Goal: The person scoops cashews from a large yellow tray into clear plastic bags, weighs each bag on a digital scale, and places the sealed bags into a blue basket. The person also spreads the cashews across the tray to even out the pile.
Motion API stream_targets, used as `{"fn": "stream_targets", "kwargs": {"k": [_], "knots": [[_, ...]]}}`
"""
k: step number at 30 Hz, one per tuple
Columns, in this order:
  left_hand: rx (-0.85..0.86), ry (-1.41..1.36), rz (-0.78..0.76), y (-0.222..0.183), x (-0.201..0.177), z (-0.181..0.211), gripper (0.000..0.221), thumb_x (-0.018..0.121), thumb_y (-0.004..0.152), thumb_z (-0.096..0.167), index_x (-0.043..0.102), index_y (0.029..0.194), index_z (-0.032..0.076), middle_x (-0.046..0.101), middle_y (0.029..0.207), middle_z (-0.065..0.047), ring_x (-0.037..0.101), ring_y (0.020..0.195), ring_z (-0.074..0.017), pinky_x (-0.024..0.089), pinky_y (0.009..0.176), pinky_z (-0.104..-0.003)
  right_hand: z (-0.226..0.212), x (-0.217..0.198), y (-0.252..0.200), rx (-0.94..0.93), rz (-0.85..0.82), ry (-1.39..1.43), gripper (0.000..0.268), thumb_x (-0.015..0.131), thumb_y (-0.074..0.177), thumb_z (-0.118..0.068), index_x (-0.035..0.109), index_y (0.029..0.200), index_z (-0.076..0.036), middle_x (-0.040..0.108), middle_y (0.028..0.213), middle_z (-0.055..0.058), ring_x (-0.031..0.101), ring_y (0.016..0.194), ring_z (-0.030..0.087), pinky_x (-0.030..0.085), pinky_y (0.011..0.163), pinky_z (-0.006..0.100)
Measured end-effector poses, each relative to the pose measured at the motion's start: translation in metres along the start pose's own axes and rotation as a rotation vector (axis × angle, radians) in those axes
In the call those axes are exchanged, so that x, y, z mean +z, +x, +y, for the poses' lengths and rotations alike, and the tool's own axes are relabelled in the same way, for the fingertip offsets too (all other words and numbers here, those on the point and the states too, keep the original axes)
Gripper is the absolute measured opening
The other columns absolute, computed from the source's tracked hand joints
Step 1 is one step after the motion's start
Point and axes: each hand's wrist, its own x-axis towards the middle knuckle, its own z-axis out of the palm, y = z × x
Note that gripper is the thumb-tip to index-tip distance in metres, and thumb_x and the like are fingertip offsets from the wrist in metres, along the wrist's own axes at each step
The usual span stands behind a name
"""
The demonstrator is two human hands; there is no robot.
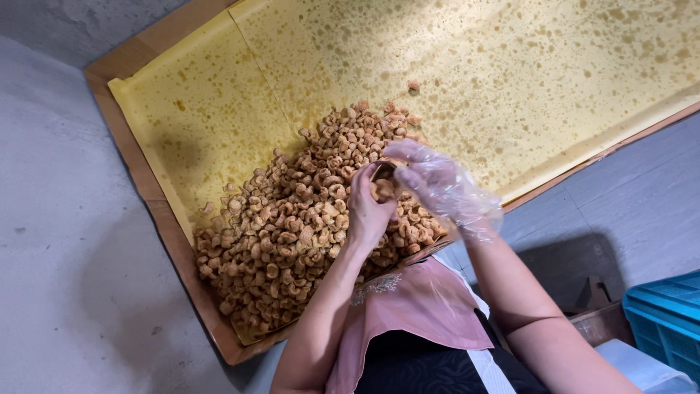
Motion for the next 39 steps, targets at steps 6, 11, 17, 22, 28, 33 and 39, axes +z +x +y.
{"fn": "stream_targets", "kwargs": {"k": [6, 11, 17, 22, 28, 33, 39], "knots": [[-0.069, 0.22, -0.17, -0.027, -0.044, 0.039, 0.077, 0.063, 0.083, -0.01, 0.027, 0.151, -0.004, 0.023, 0.161, -0.023, 0.056, 0.126, -0.0339, 0.06, 0.097, -0.039, 0.105, -0.056, 0.05, 0.331, 0.405, 0.486, 0.043, 0.065, 0.102, -0.041, 0.064, 0.127, -0.007, 0.066, 0.134, 0.011, 0.063, 0.127, 0.026, 0.052, 0.114, 0.046], [-0.055, 0.281, -0.153, -0.024, -0.065, 0.055, 0.079, 0.062, 0.079, -0.014, 0.032, 0.151, -0.003, 0.027, 0.159, -0.02, 0.056, 0.125, -0.034, 0.057, 0.096, -0.035, 0.232, -0.068, 0.115, 0.776, 0.297, 0.283, 0.064, 0.064, 0.092, -0.046, 0.048, 0.146, -0.016, 0.054, 0.146, 0.008, 0.058, 0.122, 0.028, 0.055, 0.096, 0.047], [-0.339, 0.224, -0.137, -0.018, -0.085, 0.06, 0.057, 0.056, 0.088, -0.008, 0.055, 0.142, 0.011, 0.055, 0.151, -0.006, 0.071, 0.08, -0.011, 0.061, 0.065, -0.026, 0.311, -0.061, 0.189, 0.742, -0.055, -0.155, 0.074, 0.063, 0.1, -0.051, 0.038, 0.155, -0.01, 0.047, 0.156, 0.017, 0.052, 0.137, 0.031, 0.042, 0.113, 0.041], [-0.512, -0.021, -0.103, -0.01, -0.098, 0.059, 0.077, 0.056, 0.082, -0.012, 0.045, 0.153, 0.015, 0.039, 0.159, -0.003, 0.061, 0.068, -0.0111, 0.059, 0.058, -0.026, 0.292, -0.021, 0.208, 0.943, -0.509, 0.047, 0.071, 0.055, 0.102, -0.055, 0.048, 0.158, -0.013, 0.051, 0.157, 0.028, 0.03, 0.138, 0.047, 0.023, 0.115, 0.055], [-0.552, -0.223, -0.049, -0.014, -0.112, 0.056, 0.083, 0.055, 0.081, -0.013, 0.035, 0.158, 0.011, 0.031, 0.162, -0.003, 0.062, 0.067, -0.0102, 0.06, 0.054, -0.025, 0.209, 0.026, 0.158, 1.046, -0.847, -0.171, 0.085, 0.036, 0.087, -0.077, 0.028, 0.159, -0.032, 0.024, 0.169, 0.003, 0.026, 0.156, 0.024, 0.031, 0.125, 0.043], [-0.483, -0.172, -0.045, -0.027, -0.119, 0.052, 0.078, 0.056, 0.082, -0.011, 0.033, 0.154, 0.009, 0.03, 0.163, -0.004, 0.066, 0.07, -0.0122, 0.062, 0.056, -0.025, 0.197, 0.048, 0.099, 1.129, -0.605, 0.097, 0.083, 0.039, 0.08, -0.076, 0.043, 0.153, -0.036, 0.015, 0.171, -0.001, 0.011, 0.157, 0.032, 0.014, 0.122, 0.062], [-0.365, -0.217, -0.092, -0.042, -0.122, 0.048, 0.08, 0.054, 0.083, -0.01, 0.03, 0.156, 0.009, 0.03, 0.16, -0.013, 0.068, 0.077, -0.015, 0.064, 0.057, -0.025, 0.216, 0.044, 0.041, 1.049, -0.17, 0.696, 0.073, 0.055, 0.086, -0.069, 0.057, 0.145, -0.026, 0.039, 0.161, 0.016, 0.035, 0.146, 0.039, 0.034, 0.113, 0.062]]}}
